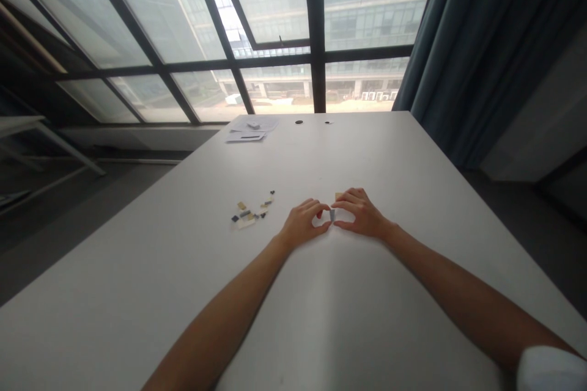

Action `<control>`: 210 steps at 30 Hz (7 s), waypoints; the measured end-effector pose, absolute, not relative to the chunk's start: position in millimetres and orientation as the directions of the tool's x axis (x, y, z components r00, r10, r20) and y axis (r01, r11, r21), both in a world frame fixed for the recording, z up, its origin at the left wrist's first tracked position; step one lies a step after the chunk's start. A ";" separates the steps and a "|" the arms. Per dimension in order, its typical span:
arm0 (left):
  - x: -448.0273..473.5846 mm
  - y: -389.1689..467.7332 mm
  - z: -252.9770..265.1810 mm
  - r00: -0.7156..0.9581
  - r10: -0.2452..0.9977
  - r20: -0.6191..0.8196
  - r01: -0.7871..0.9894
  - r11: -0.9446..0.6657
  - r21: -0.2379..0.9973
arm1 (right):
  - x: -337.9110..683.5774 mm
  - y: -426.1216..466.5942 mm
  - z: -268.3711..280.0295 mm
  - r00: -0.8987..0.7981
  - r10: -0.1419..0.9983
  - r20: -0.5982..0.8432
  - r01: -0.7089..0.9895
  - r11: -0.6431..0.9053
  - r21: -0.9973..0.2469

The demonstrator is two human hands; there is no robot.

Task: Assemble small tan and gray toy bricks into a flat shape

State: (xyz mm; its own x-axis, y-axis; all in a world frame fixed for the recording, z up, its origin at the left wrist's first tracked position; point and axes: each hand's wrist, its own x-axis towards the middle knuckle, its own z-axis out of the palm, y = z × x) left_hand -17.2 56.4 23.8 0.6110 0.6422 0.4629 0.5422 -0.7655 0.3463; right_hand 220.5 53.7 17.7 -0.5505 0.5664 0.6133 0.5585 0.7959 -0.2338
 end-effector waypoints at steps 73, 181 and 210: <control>-19.0 62.4 11.9 0.571 0.655 0.495 0.464 -0.755 0.464 | 250.7 72.3 29.7 -0.184 0.649 0.738 0.646 0.646 -0.407; -16.6 61.0 10.9 0.555 0.745 0.369 0.546 -0.661 0.514 | 276.1 88.7 -2.7 -0.265 0.902 0.341 0.795 0.404 -0.453; -14.7 59.8 11.6 0.610 0.745 0.270 0.607 -0.659 0.445 | 285.5 106.9 -17.4 0.071 0.911 0.406 0.706 0.242 -0.665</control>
